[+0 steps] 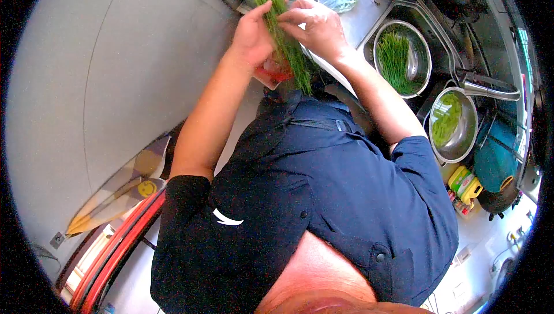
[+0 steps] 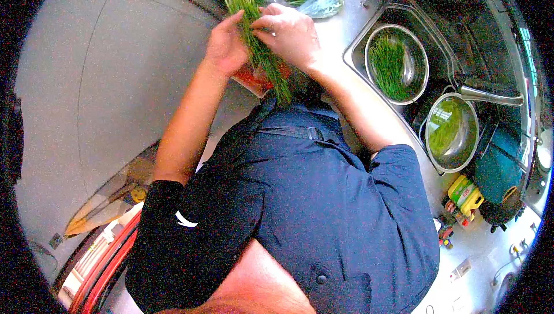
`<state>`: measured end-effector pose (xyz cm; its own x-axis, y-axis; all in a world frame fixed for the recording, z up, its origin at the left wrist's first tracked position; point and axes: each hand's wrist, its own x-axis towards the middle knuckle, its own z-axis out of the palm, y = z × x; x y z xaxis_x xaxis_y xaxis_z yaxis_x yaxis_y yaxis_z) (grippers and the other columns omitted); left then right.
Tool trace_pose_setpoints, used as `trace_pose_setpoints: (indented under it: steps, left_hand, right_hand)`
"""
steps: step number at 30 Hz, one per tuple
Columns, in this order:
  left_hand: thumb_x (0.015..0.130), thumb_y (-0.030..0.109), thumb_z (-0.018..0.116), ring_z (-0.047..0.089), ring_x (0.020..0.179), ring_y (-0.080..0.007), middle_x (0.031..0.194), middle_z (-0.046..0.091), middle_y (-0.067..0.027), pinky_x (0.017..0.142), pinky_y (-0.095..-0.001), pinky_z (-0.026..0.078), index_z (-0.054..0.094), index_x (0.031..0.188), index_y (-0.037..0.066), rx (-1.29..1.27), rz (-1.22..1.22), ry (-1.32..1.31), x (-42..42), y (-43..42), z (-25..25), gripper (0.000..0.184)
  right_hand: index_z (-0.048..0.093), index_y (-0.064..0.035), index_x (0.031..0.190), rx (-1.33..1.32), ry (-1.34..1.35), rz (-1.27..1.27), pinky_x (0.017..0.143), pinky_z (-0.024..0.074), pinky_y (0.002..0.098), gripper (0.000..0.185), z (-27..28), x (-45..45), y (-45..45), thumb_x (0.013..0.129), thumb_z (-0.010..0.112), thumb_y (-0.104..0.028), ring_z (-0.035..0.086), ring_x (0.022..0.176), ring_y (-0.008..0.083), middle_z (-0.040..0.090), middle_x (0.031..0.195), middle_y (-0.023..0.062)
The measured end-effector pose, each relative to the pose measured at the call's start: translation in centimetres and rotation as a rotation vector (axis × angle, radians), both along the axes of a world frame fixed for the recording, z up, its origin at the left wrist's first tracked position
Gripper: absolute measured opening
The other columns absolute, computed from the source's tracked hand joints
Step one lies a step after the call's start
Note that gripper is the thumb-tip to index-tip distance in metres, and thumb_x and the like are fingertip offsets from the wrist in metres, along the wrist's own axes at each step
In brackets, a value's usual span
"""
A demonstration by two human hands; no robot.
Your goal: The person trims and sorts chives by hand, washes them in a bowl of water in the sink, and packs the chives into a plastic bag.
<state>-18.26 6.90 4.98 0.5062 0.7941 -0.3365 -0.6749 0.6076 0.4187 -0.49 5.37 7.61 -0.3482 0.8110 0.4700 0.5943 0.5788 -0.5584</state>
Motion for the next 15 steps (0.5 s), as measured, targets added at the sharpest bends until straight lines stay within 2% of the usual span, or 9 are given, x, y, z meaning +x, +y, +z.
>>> trace_pose_setpoints:
  steps: [5,7,8,10,14,15]
  left_hand:
    - [0.098,0.029,0.053,0.061,0.110,-0.0271,0.118,0.065,-0.0130,0.101,-0.0426,0.046,0.059,0.124,0.001,-0.001,0.019,0.062,-0.3,-0.1,0.3,0.038]
    - [0.098,0.028,0.054,0.062,0.110,-0.0275,0.117,0.065,-0.0133,0.101,-0.0440,0.047,0.058,0.123,0.002,0.006,0.024,0.051,-0.6,0.0,-0.2,0.037]
    - [0.098,0.027,0.055,0.062,0.109,-0.0278,0.116,0.065,-0.0136,0.101,-0.0453,0.047,0.058,0.123,0.002,0.015,0.025,0.040,-0.8,0.1,-0.4,0.035]
    - [0.097,0.025,0.057,0.062,0.108,-0.0282,0.114,0.066,-0.0138,0.100,-0.0478,0.048,0.058,0.123,0.003,-0.006,0.031,0.064,-1.2,0.3,-0.8,0.034]
    - [0.094,0.018,0.064,0.064,0.104,-0.0292,0.105,0.067,-0.0135,0.099,-0.0551,0.050,0.059,0.121,0.005,-0.034,0.060,0.113,-1.2,0.0,-0.3,0.030]
    - [0.094,0.018,0.064,0.064,0.104,-0.0292,0.105,0.067,-0.0135,0.099,-0.0551,0.050,0.059,0.121,0.005,-0.034,0.059,0.113,-1.2,0.1,-0.5,0.030]
  right_hand:
    - [0.074,-0.0137,0.092,-0.061,0.095,-0.009,0.067,0.0529,0.0317,0.011,-0.4,-0.2,0.0,0.082,0.075,-0.017,0.066,0.074,0.0212,0.064,0.083,0.0061]
    - [0.072,-0.0089,0.096,-0.205,0.175,-0.044,0.067,0.0514,0.0276,0.013,-0.3,-0.1,-0.1,0.086,0.073,-0.017,0.065,0.074,0.0152,0.066,0.084,0.0031]
    - [0.072,-0.0089,0.096,-0.206,0.174,-0.041,0.067,0.0514,0.0276,0.013,-0.8,-0.1,-0.1,0.086,0.073,-0.017,0.065,0.074,0.0152,0.066,0.084,0.0031]
    - [0.070,-0.0033,0.100,-0.605,0.583,0.010,0.071,0.0537,0.0312,0.022,-2.3,0.0,0.0,0.091,0.068,-0.023,0.067,0.078,0.0137,0.071,0.092,0.0078]
    - [0.069,-0.0008,0.105,-0.699,0.659,0.003,0.073,0.0521,0.0288,0.024,-2.7,0.1,0.0,0.094,0.066,-0.022,0.064,0.081,0.0099,0.072,0.095,0.0066]
    - [0.068,-0.0032,0.104,-0.774,0.689,-0.027,0.069,0.0479,0.0250,0.023,-1.7,0.0,-0.3,0.094,0.067,-0.024,0.059,0.078,0.0072,0.070,0.093,0.0019]
